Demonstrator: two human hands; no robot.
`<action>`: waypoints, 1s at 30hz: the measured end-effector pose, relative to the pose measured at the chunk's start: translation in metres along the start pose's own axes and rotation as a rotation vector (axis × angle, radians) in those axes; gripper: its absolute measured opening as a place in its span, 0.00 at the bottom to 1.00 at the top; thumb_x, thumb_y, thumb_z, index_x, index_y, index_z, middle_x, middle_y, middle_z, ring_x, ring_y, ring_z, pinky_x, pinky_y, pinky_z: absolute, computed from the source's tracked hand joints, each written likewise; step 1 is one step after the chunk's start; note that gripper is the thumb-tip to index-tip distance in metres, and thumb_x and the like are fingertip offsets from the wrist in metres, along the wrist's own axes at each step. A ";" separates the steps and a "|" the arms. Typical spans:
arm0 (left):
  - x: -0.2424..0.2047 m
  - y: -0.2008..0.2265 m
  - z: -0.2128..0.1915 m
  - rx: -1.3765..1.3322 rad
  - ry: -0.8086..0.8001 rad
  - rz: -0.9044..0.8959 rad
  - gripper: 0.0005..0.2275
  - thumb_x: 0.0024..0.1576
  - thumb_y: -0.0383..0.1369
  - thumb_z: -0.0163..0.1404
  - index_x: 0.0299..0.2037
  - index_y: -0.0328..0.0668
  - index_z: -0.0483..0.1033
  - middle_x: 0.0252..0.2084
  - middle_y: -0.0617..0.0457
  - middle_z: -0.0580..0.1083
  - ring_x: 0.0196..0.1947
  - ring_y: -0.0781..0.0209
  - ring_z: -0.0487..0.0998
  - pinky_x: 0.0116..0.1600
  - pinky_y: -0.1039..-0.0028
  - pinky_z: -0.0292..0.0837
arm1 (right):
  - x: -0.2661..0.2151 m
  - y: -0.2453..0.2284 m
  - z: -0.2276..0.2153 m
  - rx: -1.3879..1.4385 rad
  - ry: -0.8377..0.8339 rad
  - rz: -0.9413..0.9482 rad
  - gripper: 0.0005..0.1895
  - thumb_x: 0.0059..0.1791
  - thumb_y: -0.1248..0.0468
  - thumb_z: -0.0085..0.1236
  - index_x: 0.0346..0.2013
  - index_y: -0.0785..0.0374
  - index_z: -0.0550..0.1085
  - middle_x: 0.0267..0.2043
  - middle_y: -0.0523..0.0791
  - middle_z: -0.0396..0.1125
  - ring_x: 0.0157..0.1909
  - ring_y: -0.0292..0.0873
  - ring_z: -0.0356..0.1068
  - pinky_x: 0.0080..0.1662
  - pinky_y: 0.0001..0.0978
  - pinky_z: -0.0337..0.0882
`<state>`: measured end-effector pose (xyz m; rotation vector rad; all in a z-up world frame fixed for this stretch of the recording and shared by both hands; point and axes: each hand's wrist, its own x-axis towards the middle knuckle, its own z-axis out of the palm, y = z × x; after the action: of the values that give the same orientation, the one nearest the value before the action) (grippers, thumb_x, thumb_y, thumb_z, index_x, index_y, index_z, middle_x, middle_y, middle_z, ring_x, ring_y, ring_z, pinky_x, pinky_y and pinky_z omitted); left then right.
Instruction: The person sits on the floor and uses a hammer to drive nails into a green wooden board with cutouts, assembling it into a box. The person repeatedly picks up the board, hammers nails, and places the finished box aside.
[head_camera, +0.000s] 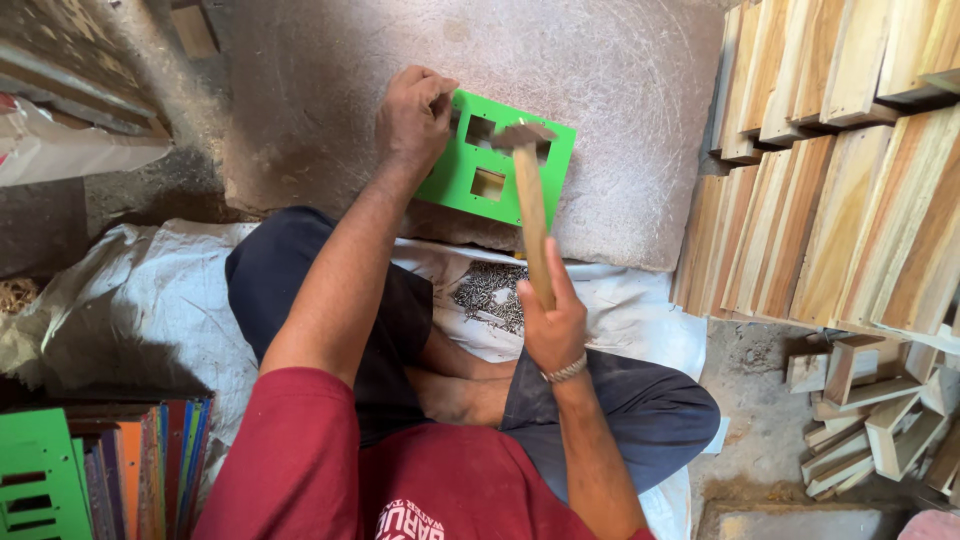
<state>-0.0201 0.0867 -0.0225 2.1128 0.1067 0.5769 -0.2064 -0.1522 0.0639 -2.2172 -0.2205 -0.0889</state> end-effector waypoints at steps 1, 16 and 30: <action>0.001 0.000 0.001 -0.003 -0.005 -0.005 0.04 0.55 0.26 0.60 0.38 0.46 0.82 0.40 0.55 0.77 0.45 0.53 0.78 0.47 0.63 0.75 | 0.008 -0.006 0.004 -0.013 0.003 0.027 0.31 0.53 0.68 0.59 0.71 0.68 0.62 0.65 0.60 0.68 0.63 0.53 0.72 0.60 0.39 0.72; 0.002 -0.007 0.004 -0.134 -0.041 -0.185 0.27 0.57 0.24 0.58 0.64 0.46 0.58 0.39 0.55 0.80 0.42 0.57 0.83 0.47 0.65 0.77 | 0.079 -0.013 0.031 -0.248 -0.092 -0.040 0.33 0.52 0.65 0.59 0.72 0.52 0.64 0.44 0.54 0.73 0.44 0.55 0.76 0.47 0.45 0.75; 0.000 -0.011 0.006 -0.179 -0.056 -0.214 0.27 0.59 0.24 0.58 0.64 0.46 0.55 0.40 0.55 0.82 0.41 0.59 0.85 0.45 0.67 0.79 | 0.078 -0.024 0.029 -0.251 -0.056 -0.050 0.33 0.52 0.66 0.59 0.72 0.49 0.64 0.42 0.53 0.71 0.41 0.53 0.75 0.44 0.44 0.75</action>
<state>-0.0160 0.0889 -0.0342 1.9121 0.2379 0.3849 -0.1344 -0.1043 0.0762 -2.4668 -0.3099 -0.0862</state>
